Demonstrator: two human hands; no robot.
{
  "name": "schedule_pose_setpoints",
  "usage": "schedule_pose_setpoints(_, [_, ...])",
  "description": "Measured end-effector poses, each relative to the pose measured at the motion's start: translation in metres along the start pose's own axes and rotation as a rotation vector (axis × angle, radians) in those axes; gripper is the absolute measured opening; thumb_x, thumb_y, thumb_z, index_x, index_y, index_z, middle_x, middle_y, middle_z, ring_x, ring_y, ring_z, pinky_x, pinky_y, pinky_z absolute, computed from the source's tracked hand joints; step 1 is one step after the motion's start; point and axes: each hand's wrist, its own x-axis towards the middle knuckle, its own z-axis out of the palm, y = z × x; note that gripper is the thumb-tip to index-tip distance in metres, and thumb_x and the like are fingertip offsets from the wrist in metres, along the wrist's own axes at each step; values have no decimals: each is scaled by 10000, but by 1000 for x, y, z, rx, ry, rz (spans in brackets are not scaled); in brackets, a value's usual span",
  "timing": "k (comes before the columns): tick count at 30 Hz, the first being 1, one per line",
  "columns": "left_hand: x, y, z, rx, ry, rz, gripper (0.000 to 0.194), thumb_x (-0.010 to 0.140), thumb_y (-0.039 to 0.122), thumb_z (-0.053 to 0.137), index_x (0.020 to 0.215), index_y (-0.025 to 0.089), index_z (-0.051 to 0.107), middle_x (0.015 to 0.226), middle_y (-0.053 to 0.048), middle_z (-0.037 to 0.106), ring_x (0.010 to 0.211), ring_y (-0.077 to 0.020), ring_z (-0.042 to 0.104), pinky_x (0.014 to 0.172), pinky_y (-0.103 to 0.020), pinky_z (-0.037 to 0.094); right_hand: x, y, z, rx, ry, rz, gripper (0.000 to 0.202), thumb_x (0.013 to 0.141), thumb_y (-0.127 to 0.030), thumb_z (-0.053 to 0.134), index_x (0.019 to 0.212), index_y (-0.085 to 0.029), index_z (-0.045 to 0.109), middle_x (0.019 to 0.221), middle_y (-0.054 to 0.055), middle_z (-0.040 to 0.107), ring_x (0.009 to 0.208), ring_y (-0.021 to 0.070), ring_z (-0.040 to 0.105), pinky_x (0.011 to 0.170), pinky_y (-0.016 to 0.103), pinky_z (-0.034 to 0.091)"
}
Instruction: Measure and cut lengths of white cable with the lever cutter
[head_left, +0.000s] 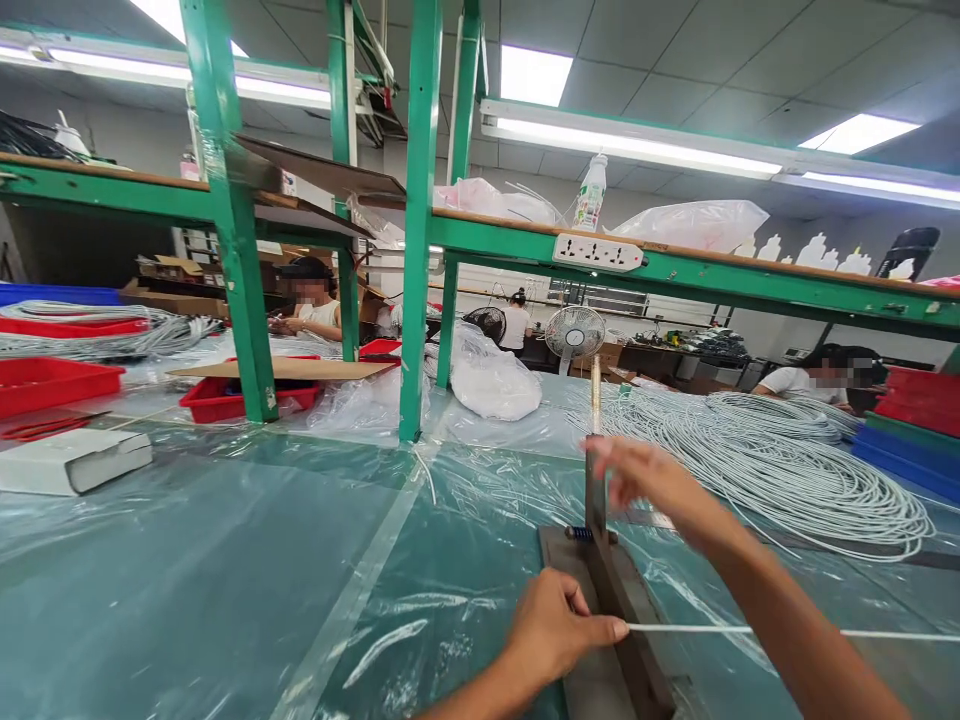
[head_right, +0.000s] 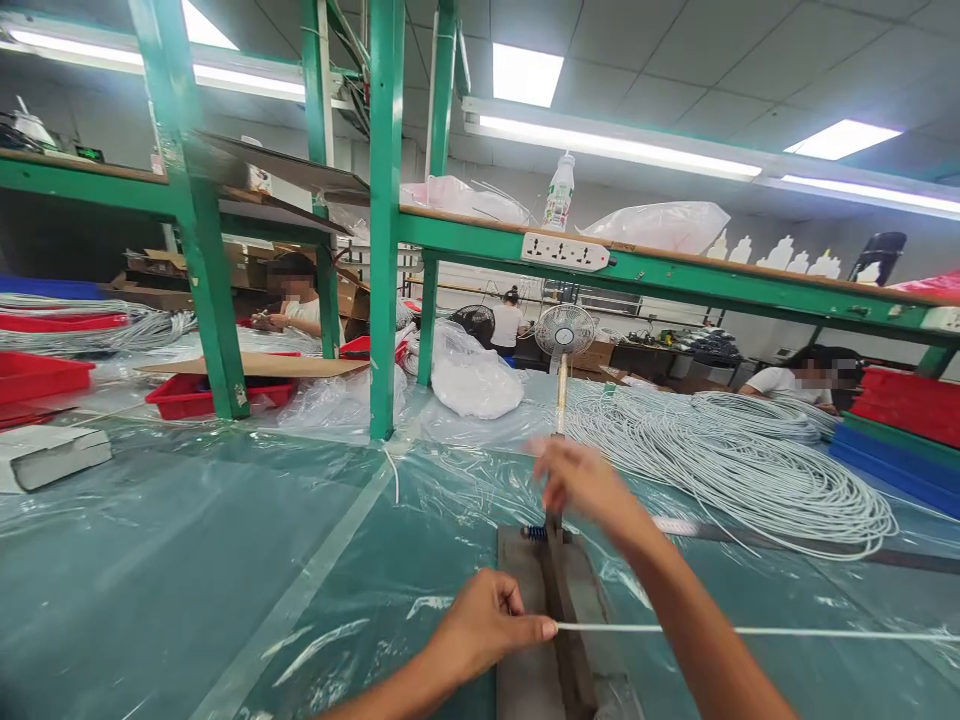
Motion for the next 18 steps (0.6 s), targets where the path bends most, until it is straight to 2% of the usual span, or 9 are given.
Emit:
schedule_pose_setpoints(2, [-1, 2, 3, 44, 64, -41, 407, 511, 416, 758, 496, 180, 426, 494, 57, 389, 540, -104, 360, 520, -263, 185, 54, -3, -21, 42, 280, 43, 185, 831, -273, 498, 968, -174, 572, 761, 3, 576, 418, 33, 483, 409, 161, 408])
schedule_pose_setpoints(3, [-1, 2, 5, 63, 106, -62, 412, 510, 417, 758, 500, 181, 420, 511, 52, 399, 562, -110, 372, 530, -263, 191, 80, -1, -29, 66, 369, 79, 175, 844, -240, 476, 990, -174, 546, 766, 0, 562, 403, 25, 457, 403, 157, 410])
schedule_pose_setpoints(5, [1, 1, 8, 71, 170, -92, 423, 502, 422, 756, 503, 183, 408, 536, 44, 413, 587, -119, 385, 540, -261, 195, 122, 5, -40, 105, 366, 169, 157, 858, -255, 461, 972, -157, 509, 714, -4, 535, 372, 31, 412, 393, 175, 428])
schedule_pose_setpoints(8, [6, -4, 11, 56, 153, -117, 436, 481, 420, 749, 483, 189, 379, 522, 43, 393, 570, -120, 378, 534, -262, 184, 157, 14, -44, 164, 282, 243, 183, 870, -338, 447, 895, -158, 474, 625, -20, 496, 376, 50, 396, 423, 204, 472])
schedule_pose_setpoints(10, [8, -5, 13, 46, 132, -128, 431, 479, 402, 740, 475, 193, 364, 516, 45, 387, 554, -117, 370, 532, -263, 181, 164, 16, -42, 206, 247, 265, 235, 877, -399, 417, 863, -167, 455, 618, -14, 502, 396, 53, 402, 448, 203, 487])
schedule_pose_setpoints(13, [8, -2, 16, 41, 169, -155, 410, 491, 357, 730, 480, 196, 353, 502, 55, 372, 535, -112, 356, 532, -266, 182, 164, 14, -39, 243, 253, 295, 332, 876, -483, 360, 812, -166, 438, 617, -6, 498, 382, 50, 359, 402, 191, 451])
schedule_pose_setpoints(16, [7, 4, 17, 66, 164, -165, 383, 531, 319, 705, 469, 195, 348, 475, 64, 345, 510, -102, 332, 517, -272, 177, 153, 7, -43, 284, 271, 283, 400, 881, -522, 280, 795, -167, 441, 620, -8, 485, 379, 47, 352, 386, 180, 426])
schedule_pose_setpoints(18, [8, 6, 18, 70, 149, -147, 379, 552, 294, 693, 458, 193, 339, 467, 66, 342, 500, -97, 321, 508, -272, 174, 139, -2, -50, 326, 260, 254, 452, 881, -542, 232, 815, -164, 469, 662, 14, 518, 421, 61, 430, 407, 184, 446])
